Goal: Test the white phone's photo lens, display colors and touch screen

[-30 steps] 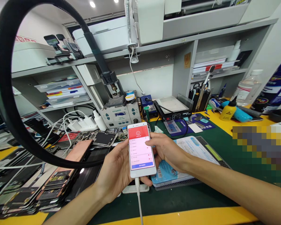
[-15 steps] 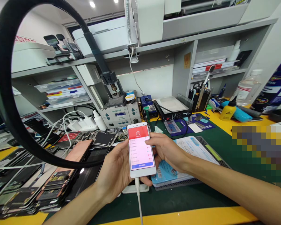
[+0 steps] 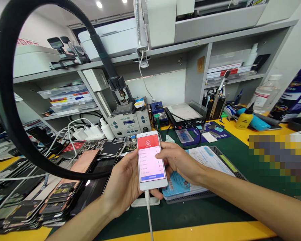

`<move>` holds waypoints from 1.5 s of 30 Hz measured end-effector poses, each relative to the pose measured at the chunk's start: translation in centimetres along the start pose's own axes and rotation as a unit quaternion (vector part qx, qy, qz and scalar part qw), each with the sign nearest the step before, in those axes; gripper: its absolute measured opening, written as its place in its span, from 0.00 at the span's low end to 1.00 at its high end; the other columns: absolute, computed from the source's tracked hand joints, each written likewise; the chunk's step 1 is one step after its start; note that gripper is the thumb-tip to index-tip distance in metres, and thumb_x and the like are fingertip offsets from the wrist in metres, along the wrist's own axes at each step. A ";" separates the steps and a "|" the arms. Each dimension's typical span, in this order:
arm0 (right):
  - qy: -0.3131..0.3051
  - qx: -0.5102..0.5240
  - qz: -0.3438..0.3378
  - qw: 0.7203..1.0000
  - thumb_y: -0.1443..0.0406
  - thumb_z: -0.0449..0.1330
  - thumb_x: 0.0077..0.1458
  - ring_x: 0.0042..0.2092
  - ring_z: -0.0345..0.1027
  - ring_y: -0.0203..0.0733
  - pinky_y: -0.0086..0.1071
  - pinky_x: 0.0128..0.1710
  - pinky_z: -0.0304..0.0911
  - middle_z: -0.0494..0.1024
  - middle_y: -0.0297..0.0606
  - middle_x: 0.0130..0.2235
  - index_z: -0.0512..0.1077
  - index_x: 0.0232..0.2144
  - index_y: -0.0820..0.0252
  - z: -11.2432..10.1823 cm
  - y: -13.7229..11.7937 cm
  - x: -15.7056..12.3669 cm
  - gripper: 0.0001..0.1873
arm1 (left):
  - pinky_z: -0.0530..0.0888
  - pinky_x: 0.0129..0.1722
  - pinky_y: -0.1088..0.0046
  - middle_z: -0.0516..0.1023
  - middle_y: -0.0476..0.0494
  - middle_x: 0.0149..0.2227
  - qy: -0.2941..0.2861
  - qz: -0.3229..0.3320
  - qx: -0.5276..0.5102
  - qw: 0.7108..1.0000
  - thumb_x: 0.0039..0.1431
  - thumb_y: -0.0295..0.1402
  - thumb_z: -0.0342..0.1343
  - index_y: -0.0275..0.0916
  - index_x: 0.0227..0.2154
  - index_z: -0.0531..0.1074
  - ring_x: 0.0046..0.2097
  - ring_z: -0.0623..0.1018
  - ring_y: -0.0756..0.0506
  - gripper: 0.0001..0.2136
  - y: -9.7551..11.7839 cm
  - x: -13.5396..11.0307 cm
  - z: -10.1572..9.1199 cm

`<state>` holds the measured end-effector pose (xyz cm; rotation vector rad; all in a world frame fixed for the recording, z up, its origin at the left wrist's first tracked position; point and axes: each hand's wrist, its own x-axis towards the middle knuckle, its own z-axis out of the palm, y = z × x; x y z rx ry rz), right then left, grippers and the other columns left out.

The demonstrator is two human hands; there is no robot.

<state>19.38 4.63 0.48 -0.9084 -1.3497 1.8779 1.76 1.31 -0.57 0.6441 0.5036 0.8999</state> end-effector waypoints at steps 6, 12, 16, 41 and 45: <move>0.002 -0.011 -0.010 1.000 0.62 0.58 0.53 0.24 0.70 0.39 0.28 0.18 0.62 0.77 0.39 0.30 0.69 0.48 0.63 -0.1 0.1 0.0 0.20 | 0.80 0.35 0.59 0.73 0.32 0.53 0.002 -0.001 0.002 1.000 0.67 0.45 0.42 0.39 0.61 0.63 0.49 0.76 0.35 0.24 0.0 0.0 0.0; 0.021 -0.024 -0.001 0.999 0.61 0.61 0.50 0.24 0.69 0.39 0.28 0.17 0.61 0.77 0.38 0.29 0.69 0.51 0.63 0.4 -0.3 -0.1 0.25 | 0.79 0.37 0.58 0.74 0.32 0.51 0.009 -0.006 -0.005 1.000 0.67 0.47 0.42 0.37 0.61 0.61 0.48 0.77 0.35 0.26 0.0 0.0 -0.1; 0.030 -0.040 -0.001 0.999 0.61 0.62 0.49 0.23 0.69 0.39 0.27 0.17 0.61 0.78 0.38 0.29 0.70 0.50 0.62 0.5 -0.4 -0.1 0.25 | 0.79 0.39 0.58 0.74 0.32 0.50 0.010 -0.004 -0.008 1.000 0.67 0.46 0.42 0.37 0.61 0.61 0.48 0.77 0.36 0.26 0.0 0.1 0.0; -0.003 0.009 -0.004 1.000 0.59 0.52 0.60 0.25 0.70 0.40 0.27 0.18 0.63 0.76 0.40 0.30 0.68 0.42 0.61 0.1 0.1 0.1 0.13 | 0.79 0.30 0.57 0.76 0.33 0.45 -0.019 0.004 0.030 0.999 0.67 0.48 0.40 0.37 0.58 0.67 0.37 0.78 0.39 0.26 -0.2 0.2 -0.4; 0.001 0.003 -0.003 1.000 0.59 0.52 0.60 0.24 0.69 0.39 0.27 0.17 0.61 0.76 0.40 0.29 0.68 0.41 0.61 0.2 0.1 0.1 0.12 | 0.79 0.30 0.58 0.75 0.34 0.45 -0.024 0.005 0.024 0.999 0.67 0.48 0.39 0.37 0.59 0.66 0.36 0.77 0.40 0.26 -0.2 0.2 -0.4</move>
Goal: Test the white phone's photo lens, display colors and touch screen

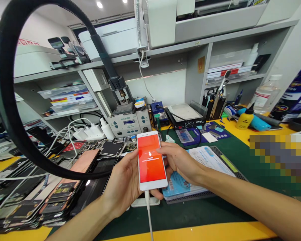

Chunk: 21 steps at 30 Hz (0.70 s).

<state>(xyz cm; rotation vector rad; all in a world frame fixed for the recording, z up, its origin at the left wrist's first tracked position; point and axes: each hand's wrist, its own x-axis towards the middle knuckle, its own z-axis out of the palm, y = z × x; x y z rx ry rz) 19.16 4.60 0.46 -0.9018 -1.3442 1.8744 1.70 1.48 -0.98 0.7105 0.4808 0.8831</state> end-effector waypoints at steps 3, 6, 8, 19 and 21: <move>0.019 -0.016 0.000 1.000 0.58 0.53 0.60 0.23 0.69 0.39 0.27 0.17 0.62 0.76 0.39 0.28 0.68 0.39 0.61 0.1 0.0 0.0 0.12 | 0.79 0.30 0.59 0.75 0.34 0.45 0.002 -0.001 -0.004 1.000 0.67 0.47 0.40 0.37 0.58 0.66 0.36 0.77 0.40 0.26 0.0 0.0 0.0; 0.038 -0.047 0.002 0.998 0.55 0.54 0.60 0.25 0.70 0.40 0.28 0.18 0.63 0.77 0.40 0.29 0.69 0.39 0.61 0.2 0.2 0.0 0.15 | 0.79 0.30 0.58 0.75 0.34 0.44 0.005 -0.003 -0.004 1.000 0.67 0.47 0.40 0.37 0.59 0.66 0.36 0.78 0.40 0.26 -0.1 -0.1 0.0; 0.038 -0.060 0.005 0.997 0.51 0.55 0.60 0.26 0.71 0.42 0.28 0.18 0.62 0.78 0.42 0.30 0.69 0.40 0.61 0.2 0.3 0.0 0.19 | 0.79 0.30 0.59 0.76 0.33 0.45 0.009 -0.005 -0.005 1.000 0.66 0.47 0.41 0.37 0.59 0.66 0.37 0.78 0.40 0.26 -0.1 -0.1 0.0; 0.043 -0.004 0.022 0.999 0.56 0.54 0.61 0.29 0.73 0.43 0.27 0.19 0.64 0.77 0.42 0.33 0.67 0.52 0.61 0.4 0.1 0.1 0.21 | 0.80 0.32 0.54 0.74 0.30 0.51 0.029 -0.018 -0.021 0.999 0.65 0.46 0.46 0.37 0.61 0.61 0.44 0.78 0.33 0.26 0.0 0.0 0.0; 0.039 0.004 0.026 0.999 0.57 0.53 0.62 0.31 0.74 0.44 0.28 0.20 0.65 0.78 0.44 0.35 0.66 0.53 0.61 0.4 0.1 0.1 0.21 | 0.80 0.31 0.55 0.74 0.30 0.52 0.036 -0.020 -0.017 0.999 0.65 0.45 0.46 0.37 0.61 0.61 0.44 0.79 0.33 0.26 -0.1 -0.1 0.1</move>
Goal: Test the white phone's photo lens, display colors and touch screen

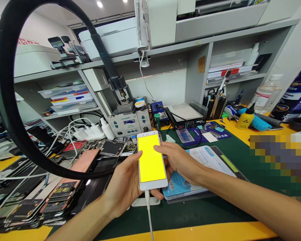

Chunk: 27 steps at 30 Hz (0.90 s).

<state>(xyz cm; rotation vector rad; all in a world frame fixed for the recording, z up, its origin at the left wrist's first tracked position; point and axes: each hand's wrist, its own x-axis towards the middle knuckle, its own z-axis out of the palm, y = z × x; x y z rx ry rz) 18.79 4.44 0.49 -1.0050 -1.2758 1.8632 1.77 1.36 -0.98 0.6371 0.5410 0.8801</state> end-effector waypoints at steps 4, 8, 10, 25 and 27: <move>-0.001 0.005 0.003 1.000 0.57 0.53 0.62 0.31 0.74 0.43 0.27 0.20 0.66 0.78 0.44 0.34 0.66 0.54 0.62 -0.1 -0.1 0.0 0.22 | 0.80 0.30 0.57 0.75 0.29 0.49 0.037 0.000 0.044 0.998 0.63 0.39 0.52 0.34 0.59 0.63 0.43 0.79 0.34 0.23 -0.2 -0.1 0.2; -0.004 0.009 0.002 1.000 0.57 0.52 0.62 0.30 0.74 0.43 0.27 0.19 0.66 0.77 0.42 0.32 0.66 0.54 0.61 -0.1 0.0 0.1 0.21 | 0.80 0.29 0.56 0.76 0.30 0.48 0.054 0.008 0.048 0.997 0.62 0.34 0.52 0.34 0.59 0.62 0.41 0.79 0.35 0.23 -0.2 -0.1 0.1; -0.007 0.010 -0.001 1.000 0.58 0.52 0.62 0.29 0.73 0.42 0.26 0.18 0.65 0.77 0.42 0.32 0.67 0.53 0.61 -0.1 -0.1 0.1 0.20 | 0.80 0.30 0.55 0.75 0.28 0.50 0.029 -0.002 0.013 1.000 0.63 0.35 0.47 0.33 0.60 0.60 0.43 0.79 0.34 0.23 -0.2 -0.1 -0.1; -0.014 -0.016 -0.024 0.999 0.54 0.53 0.62 0.30 0.73 0.43 0.29 0.23 0.68 0.75 0.40 0.30 0.72 0.40 0.61 -0.2 -0.1 -0.1 0.17 | 0.80 0.29 0.58 0.77 0.32 0.46 0.040 0.012 0.077 0.996 0.60 0.32 0.55 0.35 0.53 0.67 0.38 0.80 0.38 0.19 -0.2 -0.2 0.1; -0.013 -0.017 -0.024 0.999 0.54 0.53 0.62 0.30 0.73 0.43 0.29 0.23 0.69 0.76 0.41 0.31 0.72 0.40 0.61 -0.1 -0.2 -0.1 0.17 | 0.80 0.29 0.58 0.77 0.32 0.45 0.046 0.011 0.093 0.994 0.59 0.32 0.56 0.34 0.52 0.68 0.38 0.80 0.38 0.18 -0.3 -0.1 0.1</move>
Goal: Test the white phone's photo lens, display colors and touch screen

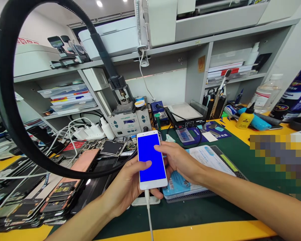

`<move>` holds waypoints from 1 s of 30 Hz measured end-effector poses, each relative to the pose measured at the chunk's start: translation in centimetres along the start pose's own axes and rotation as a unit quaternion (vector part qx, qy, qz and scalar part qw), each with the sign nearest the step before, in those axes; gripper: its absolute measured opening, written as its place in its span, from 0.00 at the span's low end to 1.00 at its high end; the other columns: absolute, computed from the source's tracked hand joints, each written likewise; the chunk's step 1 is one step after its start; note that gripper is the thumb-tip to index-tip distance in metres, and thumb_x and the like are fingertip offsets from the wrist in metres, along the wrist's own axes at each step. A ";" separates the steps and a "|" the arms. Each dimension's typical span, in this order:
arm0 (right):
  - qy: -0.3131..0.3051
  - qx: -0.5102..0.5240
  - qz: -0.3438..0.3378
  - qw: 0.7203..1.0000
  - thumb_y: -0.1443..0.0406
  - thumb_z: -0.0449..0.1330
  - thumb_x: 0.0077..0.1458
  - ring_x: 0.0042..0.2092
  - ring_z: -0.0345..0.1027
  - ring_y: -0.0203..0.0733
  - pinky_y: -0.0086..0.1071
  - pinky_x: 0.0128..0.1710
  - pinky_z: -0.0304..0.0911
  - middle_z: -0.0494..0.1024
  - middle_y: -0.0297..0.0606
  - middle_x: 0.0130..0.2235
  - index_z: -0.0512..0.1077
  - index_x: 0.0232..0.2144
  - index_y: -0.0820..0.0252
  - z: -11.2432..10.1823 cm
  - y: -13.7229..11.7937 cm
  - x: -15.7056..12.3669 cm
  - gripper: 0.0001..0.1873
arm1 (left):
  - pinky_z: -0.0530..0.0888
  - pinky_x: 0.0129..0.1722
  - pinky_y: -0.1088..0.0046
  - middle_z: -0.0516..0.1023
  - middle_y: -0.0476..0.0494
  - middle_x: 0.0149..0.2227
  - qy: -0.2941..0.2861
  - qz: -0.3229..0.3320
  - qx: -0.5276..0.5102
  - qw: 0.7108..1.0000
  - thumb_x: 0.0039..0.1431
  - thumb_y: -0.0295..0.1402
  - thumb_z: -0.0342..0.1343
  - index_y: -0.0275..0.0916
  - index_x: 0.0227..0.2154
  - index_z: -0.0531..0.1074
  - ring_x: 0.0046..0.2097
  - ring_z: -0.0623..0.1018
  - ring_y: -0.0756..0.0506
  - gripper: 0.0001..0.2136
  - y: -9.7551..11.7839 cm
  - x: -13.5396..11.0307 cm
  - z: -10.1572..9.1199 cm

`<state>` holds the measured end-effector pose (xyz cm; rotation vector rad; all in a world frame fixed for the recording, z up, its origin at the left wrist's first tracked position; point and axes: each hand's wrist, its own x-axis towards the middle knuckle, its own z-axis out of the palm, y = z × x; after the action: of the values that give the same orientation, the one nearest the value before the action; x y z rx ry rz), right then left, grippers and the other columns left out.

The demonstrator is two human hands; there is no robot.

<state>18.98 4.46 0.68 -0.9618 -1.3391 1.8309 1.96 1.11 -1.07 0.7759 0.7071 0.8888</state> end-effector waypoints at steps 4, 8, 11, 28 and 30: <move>-0.004 -0.002 -0.002 1.000 0.54 0.54 0.62 0.30 0.72 0.42 0.28 0.23 0.68 0.76 0.42 0.32 0.71 0.41 0.61 -0.1 0.1 0.0 0.17 | 0.80 0.29 0.60 0.77 0.32 0.45 0.004 0.001 0.001 1.000 0.59 0.32 0.56 0.34 0.52 0.67 0.39 0.80 0.38 0.18 -0.1 0.1 -0.1; 0.002 0.003 0.008 1.000 0.55 0.53 0.62 0.28 0.71 0.40 0.27 0.21 0.66 0.76 0.40 0.32 0.70 0.42 0.60 -0.1 0.2 0.0 0.16 | 0.79 0.32 0.57 0.77 0.32 0.45 -0.038 -0.010 -0.069 0.997 0.61 0.34 0.47 0.34 0.55 0.65 0.42 0.79 0.36 0.20 -0.1 0.2 -0.5; 0.005 -0.002 0.016 1.000 0.55 0.52 0.62 0.26 0.70 0.40 0.27 0.19 0.64 0.76 0.40 0.30 0.69 0.44 0.62 0.0 0.1 0.1 0.17 | 0.79 0.34 0.54 0.77 0.31 0.45 -0.054 -0.016 -0.094 0.994 0.61 0.34 0.43 0.32 0.58 0.62 0.43 0.78 0.34 0.23 0.1 0.3 -0.6; 0.003 -0.001 0.010 1.000 0.59 0.54 0.60 0.28 0.70 0.41 0.27 0.18 0.63 0.75 0.39 0.31 0.68 0.53 0.61 0.1 0.0 0.0 0.21 | 0.78 0.38 0.54 0.75 0.31 0.49 -0.059 -0.010 -0.108 0.992 0.61 0.32 0.44 0.35 0.64 0.52 0.45 0.78 0.36 0.28 0.2 0.2 -0.4; 0.012 -0.003 0.010 1.000 0.59 0.55 0.59 0.28 0.71 0.42 0.28 0.18 0.62 0.76 0.40 0.31 0.68 0.53 0.61 0.2 -0.1 0.0 0.22 | 0.79 0.38 0.55 0.75 0.32 0.49 -0.059 -0.009 -0.109 0.992 0.61 0.32 0.45 0.36 0.65 0.51 0.45 0.78 0.36 0.28 0.2 0.2 -0.4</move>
<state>18.82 4.43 0.77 -1.0007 -1.3261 1.8264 1.69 1.46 -1.13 0.6215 0.5018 0.8800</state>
